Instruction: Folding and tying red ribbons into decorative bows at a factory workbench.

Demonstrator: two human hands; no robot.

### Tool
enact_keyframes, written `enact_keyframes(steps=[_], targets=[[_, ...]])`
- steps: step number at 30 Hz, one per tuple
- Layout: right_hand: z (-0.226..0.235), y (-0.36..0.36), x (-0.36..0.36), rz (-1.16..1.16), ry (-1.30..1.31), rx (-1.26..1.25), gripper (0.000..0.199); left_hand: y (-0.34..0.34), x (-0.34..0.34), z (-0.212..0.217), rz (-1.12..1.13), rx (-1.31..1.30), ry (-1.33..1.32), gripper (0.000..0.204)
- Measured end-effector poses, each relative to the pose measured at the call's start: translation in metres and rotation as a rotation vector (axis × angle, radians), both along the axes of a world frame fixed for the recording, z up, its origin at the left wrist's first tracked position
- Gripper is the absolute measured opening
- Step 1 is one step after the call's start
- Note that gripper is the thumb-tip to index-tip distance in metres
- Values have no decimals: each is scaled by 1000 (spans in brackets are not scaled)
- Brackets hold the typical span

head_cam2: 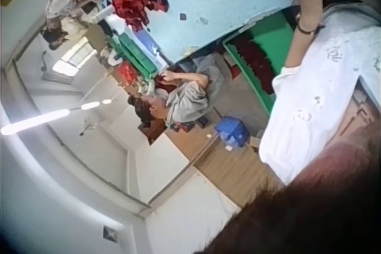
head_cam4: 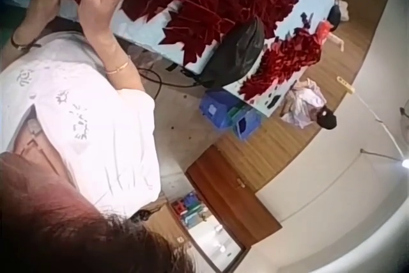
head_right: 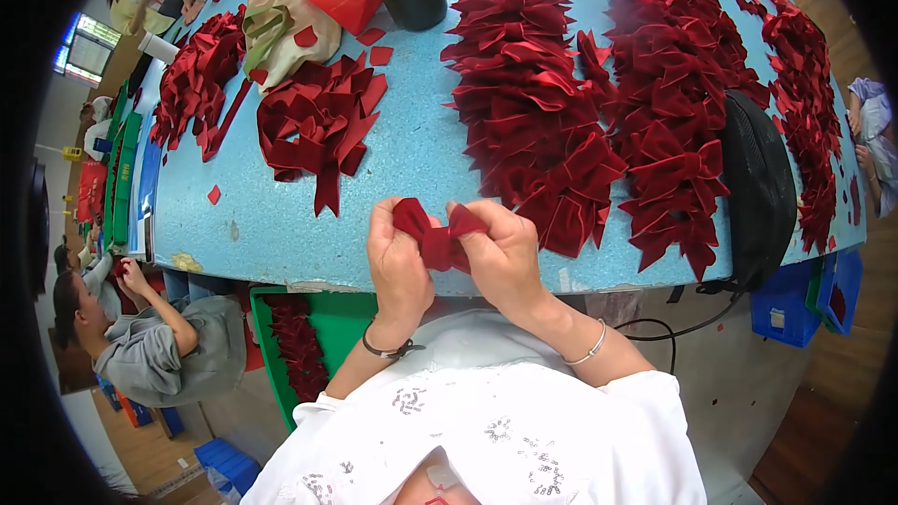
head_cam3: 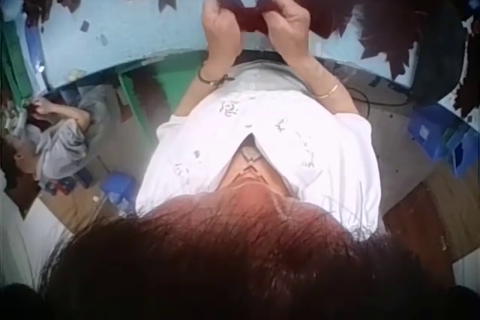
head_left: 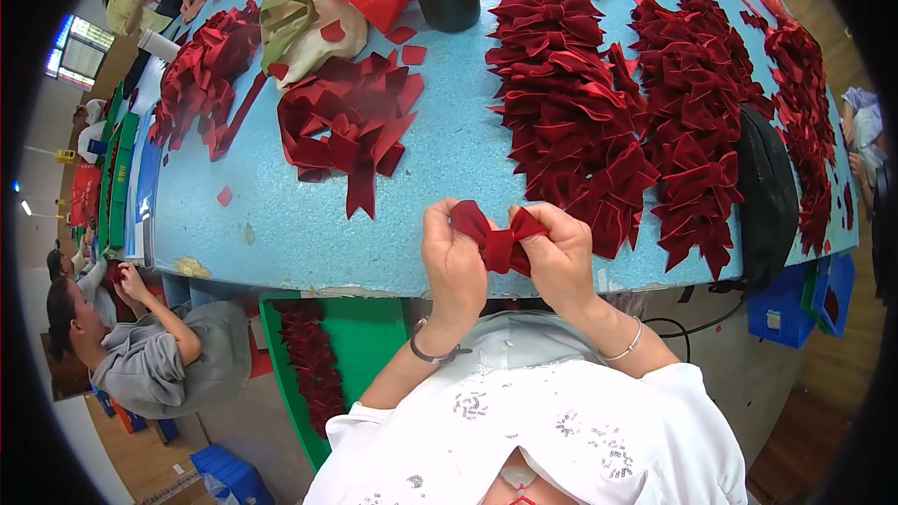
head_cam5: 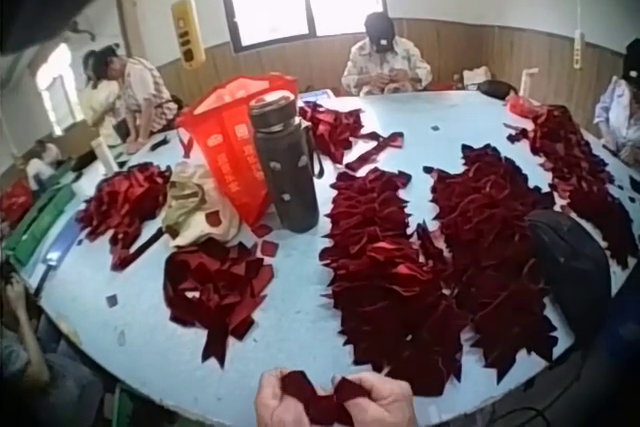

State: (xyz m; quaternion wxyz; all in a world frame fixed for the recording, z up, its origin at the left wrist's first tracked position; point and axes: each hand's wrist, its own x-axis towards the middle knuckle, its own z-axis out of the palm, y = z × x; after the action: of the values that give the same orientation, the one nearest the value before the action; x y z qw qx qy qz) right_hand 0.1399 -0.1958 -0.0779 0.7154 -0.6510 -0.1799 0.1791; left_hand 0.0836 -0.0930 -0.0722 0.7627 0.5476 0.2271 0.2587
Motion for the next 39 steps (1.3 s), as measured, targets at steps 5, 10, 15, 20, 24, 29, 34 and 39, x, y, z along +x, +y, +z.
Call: enact_keyframes(steps=[5,10,15,20,24,29,34,39], targets=[[3,-1,-4,-50,-172,-35,19,4,-4,5,-185,-427,241,14],[-9,0,2,-49,-19,33,19,-3,0,-9,23,-135,63,12],[-13,1,1,-23,53,44,20,-4,1,-15,133,-11,-87,12],[-3,1,0,-20,142,9,21,-2,0,-19,122,-22,-87,12],[-7,4,0,-48,60,8,20,0,-1,-19,129,28,-79,11],[-3,3,-3,-69,15,14,18,2,0,-16,162,83,-140,11],[0,3,-8,-57,239,95,17,0,1,-13,221,34,-218,11],[4,5,-9,-45,348,147,18,-1,0,-7,194,-124,-224,12]])
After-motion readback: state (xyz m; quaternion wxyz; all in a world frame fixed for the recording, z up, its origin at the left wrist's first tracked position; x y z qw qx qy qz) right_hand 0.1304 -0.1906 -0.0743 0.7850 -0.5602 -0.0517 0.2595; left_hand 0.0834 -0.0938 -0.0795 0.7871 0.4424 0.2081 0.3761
